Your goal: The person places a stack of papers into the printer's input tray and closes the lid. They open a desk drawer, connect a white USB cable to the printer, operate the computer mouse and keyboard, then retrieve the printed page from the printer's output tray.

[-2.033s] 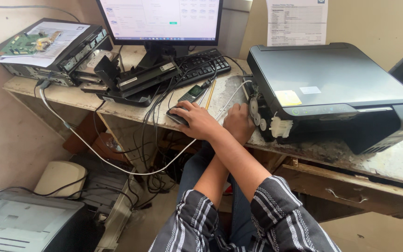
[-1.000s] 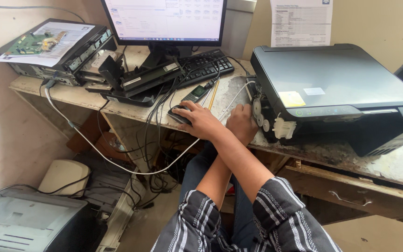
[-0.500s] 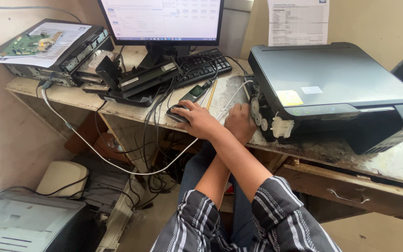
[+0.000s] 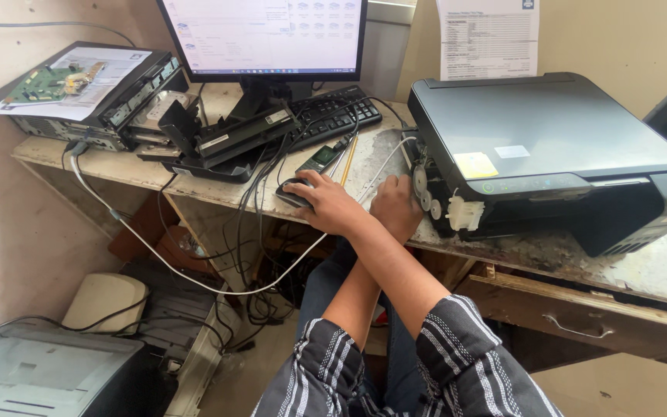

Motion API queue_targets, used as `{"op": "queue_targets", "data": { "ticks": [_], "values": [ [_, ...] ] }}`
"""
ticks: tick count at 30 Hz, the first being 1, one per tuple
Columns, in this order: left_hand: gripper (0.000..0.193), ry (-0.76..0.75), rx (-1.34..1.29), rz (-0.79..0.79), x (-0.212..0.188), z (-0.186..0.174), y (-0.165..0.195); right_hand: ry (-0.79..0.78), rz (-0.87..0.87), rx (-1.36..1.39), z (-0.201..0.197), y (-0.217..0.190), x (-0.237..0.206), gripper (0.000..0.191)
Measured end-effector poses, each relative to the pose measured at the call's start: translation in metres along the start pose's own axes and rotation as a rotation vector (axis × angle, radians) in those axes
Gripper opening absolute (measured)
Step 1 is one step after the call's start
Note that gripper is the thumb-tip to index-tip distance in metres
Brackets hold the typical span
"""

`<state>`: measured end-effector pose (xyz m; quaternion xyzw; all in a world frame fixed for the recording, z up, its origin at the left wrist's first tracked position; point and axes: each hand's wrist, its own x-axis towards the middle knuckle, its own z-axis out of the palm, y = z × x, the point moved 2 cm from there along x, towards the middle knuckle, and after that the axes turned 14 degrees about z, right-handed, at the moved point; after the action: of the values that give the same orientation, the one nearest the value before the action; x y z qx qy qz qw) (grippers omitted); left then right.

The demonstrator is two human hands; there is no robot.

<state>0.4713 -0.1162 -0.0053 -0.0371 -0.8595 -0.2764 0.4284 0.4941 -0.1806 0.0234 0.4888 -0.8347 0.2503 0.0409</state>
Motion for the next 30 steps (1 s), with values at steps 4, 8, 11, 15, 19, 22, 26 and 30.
{"op": "queue_targets", "data": {
  "ticks": [4,8,11,15,19,22,26,30],
  "values": [
    [0.018,-0.009,-0.004,-0.005,0.000,0.000,0.000,-0.014,0.018,-0.003,-0.001,-0.001,-0.001,0.057],
    [0.018,-0.011,-0.009,-0.007,0.000,0.000,0.000,-0.034,0.011,-0.003,-0.004,-0.003,0.001,0.056],
    [0.014,-0.020,-0.005,-0.018,0.000,-0.002,0.001,-0.034,0.001,-0.011,-0.006,-0.006,0.002,0.054],
    [0.017,-0.014,0.001,-0.004,0.000,-0.004,0.002,0.027,-0.014,-0.015,-0.010,-0.012,-0.002,0.051],
    [0.017,-0.006,-0.035,-0.017,0.000,0.001,-0.003,0.200,0.096,0.018,-0.020,-0.006,0.010,0.039],
    [0.018,-0.060,0.029,-0.011,-0.004,0.014,-0.012,0.298,0.265,0.113,-0.033,0.014,0.044,0.038],
    [0.050,0.300,0.193,0.313,-0.018,0.022,-0.019,0.372,0.333,0.043,-0.036,0.039,0.080,0.054],
    [0.052,0.409,0.213,0.320,-0.021,0.028,-0.022,0.443,0.253,-0.049,-0.026,0.048,0.121,0.065]
  ]
}}
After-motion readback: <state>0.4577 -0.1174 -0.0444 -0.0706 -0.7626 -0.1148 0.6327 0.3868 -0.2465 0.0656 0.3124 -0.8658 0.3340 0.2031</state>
